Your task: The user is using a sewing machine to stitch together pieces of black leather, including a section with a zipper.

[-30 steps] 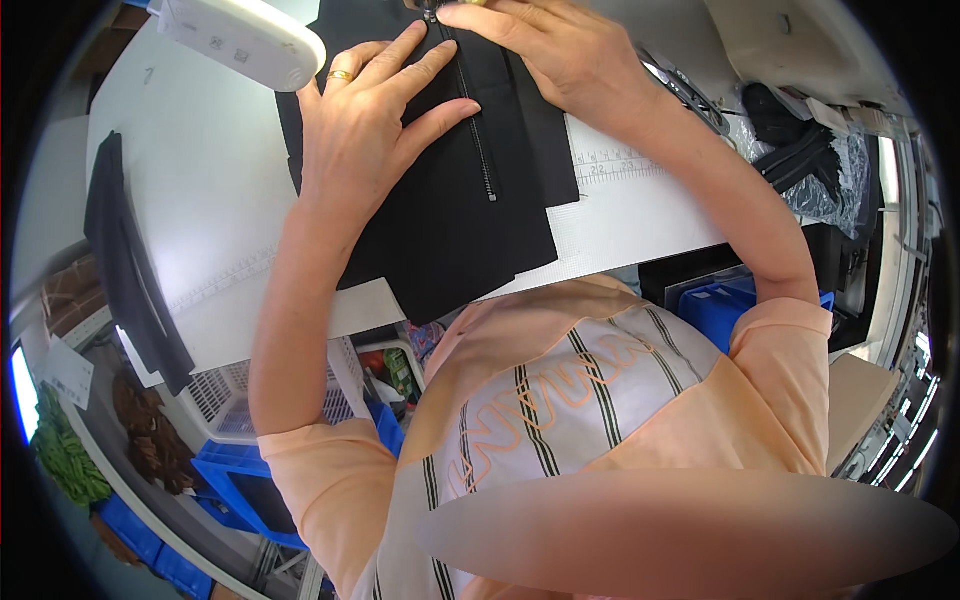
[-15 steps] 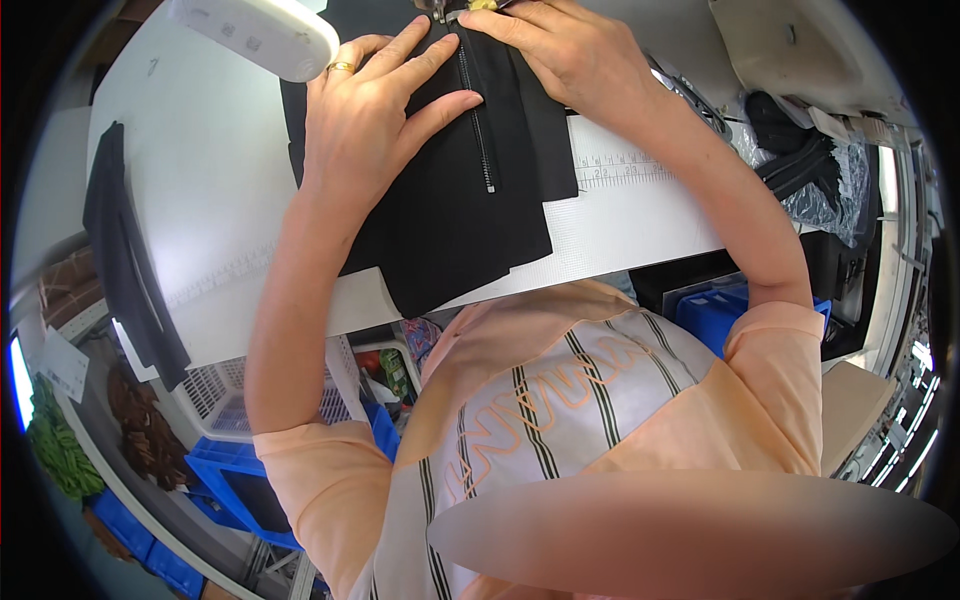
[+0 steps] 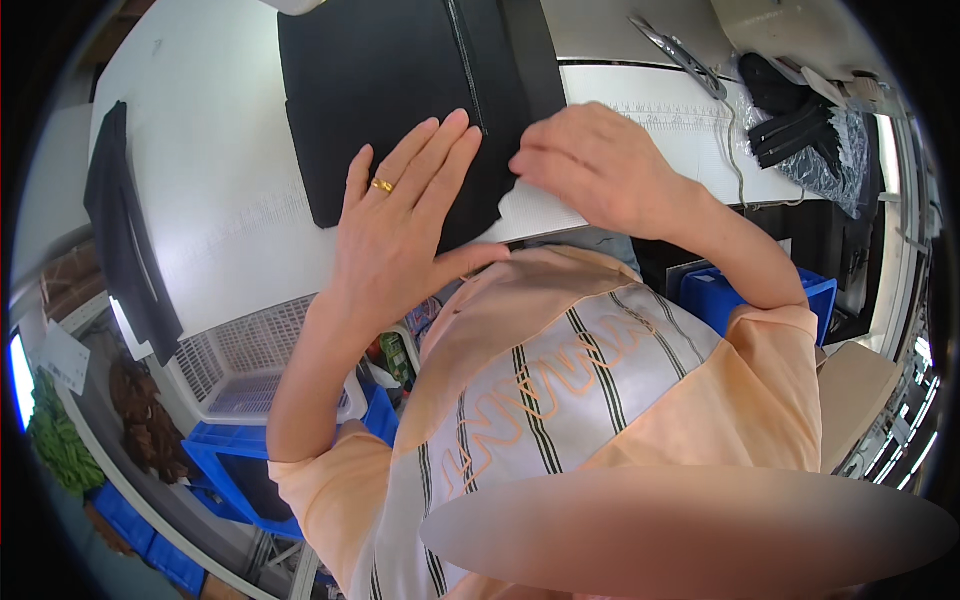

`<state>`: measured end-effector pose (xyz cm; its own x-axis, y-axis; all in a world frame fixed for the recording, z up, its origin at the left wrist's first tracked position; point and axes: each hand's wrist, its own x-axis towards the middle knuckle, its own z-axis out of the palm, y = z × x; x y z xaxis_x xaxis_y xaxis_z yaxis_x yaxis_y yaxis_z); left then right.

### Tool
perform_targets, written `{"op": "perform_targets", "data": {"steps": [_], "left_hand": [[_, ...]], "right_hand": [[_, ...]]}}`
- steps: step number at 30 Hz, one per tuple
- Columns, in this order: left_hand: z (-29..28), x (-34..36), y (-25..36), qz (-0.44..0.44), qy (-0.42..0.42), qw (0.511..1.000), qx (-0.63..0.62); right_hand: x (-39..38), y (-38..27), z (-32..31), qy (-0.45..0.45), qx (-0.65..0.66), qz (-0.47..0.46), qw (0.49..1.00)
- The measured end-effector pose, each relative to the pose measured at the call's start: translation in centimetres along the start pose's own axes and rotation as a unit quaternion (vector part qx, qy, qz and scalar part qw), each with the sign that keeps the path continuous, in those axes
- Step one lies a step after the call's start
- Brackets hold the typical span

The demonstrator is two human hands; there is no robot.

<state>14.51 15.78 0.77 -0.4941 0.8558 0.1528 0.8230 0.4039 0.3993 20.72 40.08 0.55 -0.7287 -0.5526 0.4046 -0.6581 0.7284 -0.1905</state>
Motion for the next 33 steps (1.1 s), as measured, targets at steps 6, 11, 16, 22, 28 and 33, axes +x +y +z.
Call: {"op": "perform_targets", "data": {"steps": [6,11,16,22,28,33], "left_hand": [[-0.2,1.9,-2.6,-0.007,0.102,0.993,-0.061],[-2.4,4.4,-1.8,-0.114,0.115,0.972,-0.170],[-2.5,5.0,-2.6,-0.123,0.092,0.972,-0.179],[-2.8,5.1,-2.8,-0.136,0.070,0.970,-0.187],[-2.3,4.7,-3.0,-0.137,0.075,0.968,-0.199],[-2.1,4.3,-3.0,-0.165,0.098,0.960,-0.205]], "right_hand": [[2.0,-0.7,-3.0,0.215,0.145,0.097,0.961],[0.5,-1.7,0.3,0.121,0.033,0.042,0.991],[2.4,-0.9,2.9,0.116,0.021,0.082,0.990],[3.0,-0.9,2.6,0.128,0.064,0.121,0.982],[2.4,-0.9,3.6,0.149,0.000,0.064,0.987],[2.7,-0.9,3.8,0.167,-0.056,0.019,0.984]]}}
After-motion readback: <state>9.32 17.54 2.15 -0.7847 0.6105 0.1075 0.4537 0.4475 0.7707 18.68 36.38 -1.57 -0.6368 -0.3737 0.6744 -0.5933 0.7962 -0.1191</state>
